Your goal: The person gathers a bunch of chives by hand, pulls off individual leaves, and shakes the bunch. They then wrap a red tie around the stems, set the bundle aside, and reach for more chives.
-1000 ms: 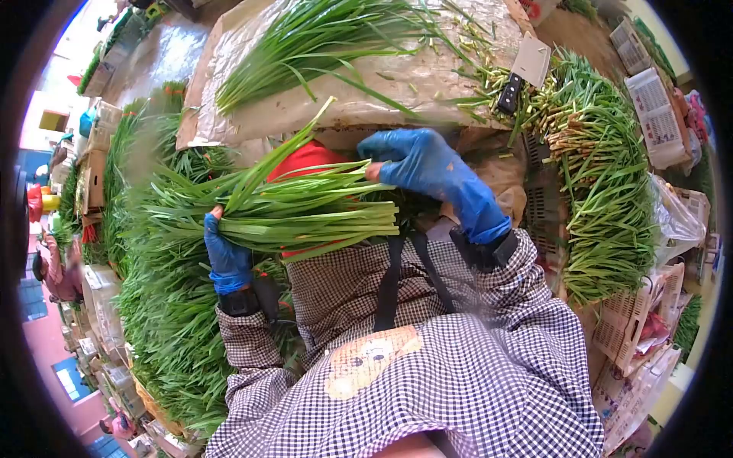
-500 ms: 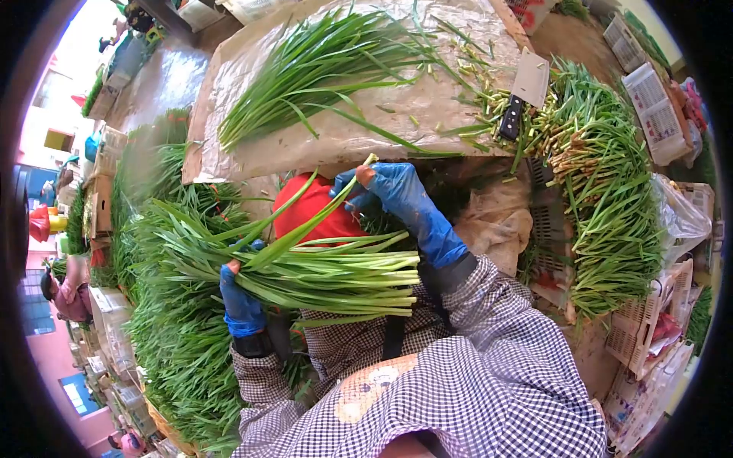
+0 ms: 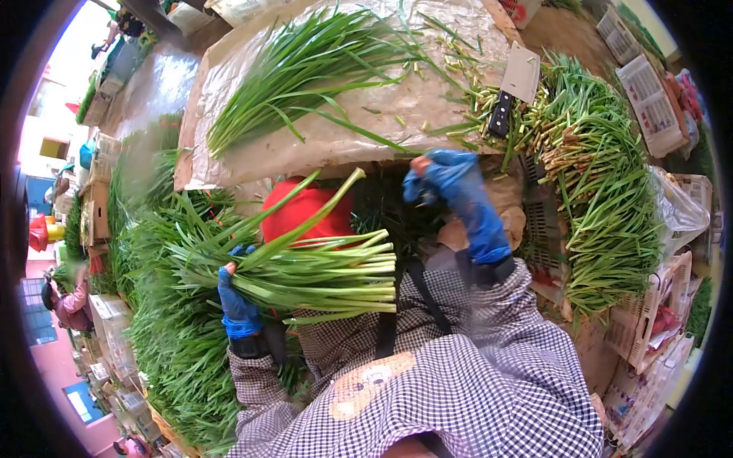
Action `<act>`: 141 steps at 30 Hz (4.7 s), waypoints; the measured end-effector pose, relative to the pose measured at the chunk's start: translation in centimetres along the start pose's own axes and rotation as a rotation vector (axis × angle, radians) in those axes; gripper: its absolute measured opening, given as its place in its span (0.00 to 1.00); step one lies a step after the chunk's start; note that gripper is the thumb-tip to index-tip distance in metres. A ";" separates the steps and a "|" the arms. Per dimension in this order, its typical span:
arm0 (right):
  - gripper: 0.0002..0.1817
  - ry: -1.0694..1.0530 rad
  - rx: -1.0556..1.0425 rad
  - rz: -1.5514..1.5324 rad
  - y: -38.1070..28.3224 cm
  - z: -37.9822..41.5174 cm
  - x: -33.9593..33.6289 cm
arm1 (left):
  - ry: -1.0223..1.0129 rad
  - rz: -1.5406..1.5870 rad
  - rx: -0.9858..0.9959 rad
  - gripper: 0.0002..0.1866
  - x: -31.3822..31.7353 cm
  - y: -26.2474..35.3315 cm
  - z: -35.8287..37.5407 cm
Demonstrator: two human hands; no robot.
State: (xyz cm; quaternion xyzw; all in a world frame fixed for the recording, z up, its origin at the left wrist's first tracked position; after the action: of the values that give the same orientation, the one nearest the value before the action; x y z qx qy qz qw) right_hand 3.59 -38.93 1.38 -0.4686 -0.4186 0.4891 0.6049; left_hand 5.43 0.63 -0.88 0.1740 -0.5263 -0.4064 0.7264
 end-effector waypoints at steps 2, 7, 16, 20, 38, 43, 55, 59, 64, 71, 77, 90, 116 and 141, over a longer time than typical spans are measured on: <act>0.16 0.088 0.054 -0.074 0.1 1.5 -2.1 | 0.068 -0.078 0.045 0.22 -0.6 0.2 0.3; 0.12 -0.061 0.162 0.542 5.4 3.0 -1.1 | 0.048 -0.083 0.044 0.23 -2.5 0.1 -0.1; 0.12 -0.275 0.103 0.197 0.1 5.4 4.1 | -0.063 -0.017 0.036 0.21 -0.7 0.2 -0.5; 0.13 -0.300 -0.372 0.691 1.1 5.2 6.4 | -0.062 0.044 0.017 0.18 0.1 0.0 -0.3; 0.12 -0.314 -0.113 -0.015 1.5 3.5 9.9 | -0.055 0.066 -0.031 0.19 -0.8 -0.5 -1.0; 0.11 -0.215 -0.326 0.264 2.6 2.6 9.1 | 0.017 0.041 -0.040 0.16 -1.7 -0.8 -1.1; 0.12 0.045 0.197 0.781 8.0 4.4 -5.3 | 0.012 0.050 0.063 0.16 -4.3 0.4 0.0; 0.12 0.089 -0.277 1.011 3.9 5.6 -2.9 | -0.031 0.158 -0.049 0.16 -2.5 -0.1 0.5; 0.12 -0.214 0.003 0.243 0.3 6.3 5.3 | 0.091 0.082 0.012 0.17 -2.3 -0.1 0.6; 0.12 -0.105 -0.651 0.840 0.4 5.9 8.6 | 0.211 0.122 0.017 0.18 -2.5 -0.6 0.8; 0.19 -0.169 -0.626 0.575 -0.8 8.4 9.3 | 0.005 0.309 -0.108 0.19 -0.9 -1.4 0.9; 0.05 -0.390 -0.013 0.352 1.5 6.1 10.8 | 0.100 0.190 0.084 0.19 -5.1 -2.8 -0.8; 0.12 -0.195 0.070 -0.091 3.7 2.1 9.4 | 0.150 0.066 0.132 0.20 -6.7 -3.6 -2.5; 0.12 -0.011 0.224 1.044 7.2 2.7 -2.3 | 0.218 0.122 0.121 0.18 -4.8 -2.9 -1.1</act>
State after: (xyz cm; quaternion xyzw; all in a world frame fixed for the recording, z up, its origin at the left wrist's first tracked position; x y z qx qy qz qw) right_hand -0.83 -40.22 -5.25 -0.5444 -0.0781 0.7694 0.3250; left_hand 4.69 2.41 -6.31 0.2284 -0.4774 -0.3074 0.7908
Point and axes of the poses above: each hand's wrist, its own z-axis away from the middle knuckle, its own x-axis out of the palm, y = z × x, the point moved 5 cm from there along -z, towards the middle knuckle, and after that the axes turned 3 degrees about -y, right-handed, at the moved point
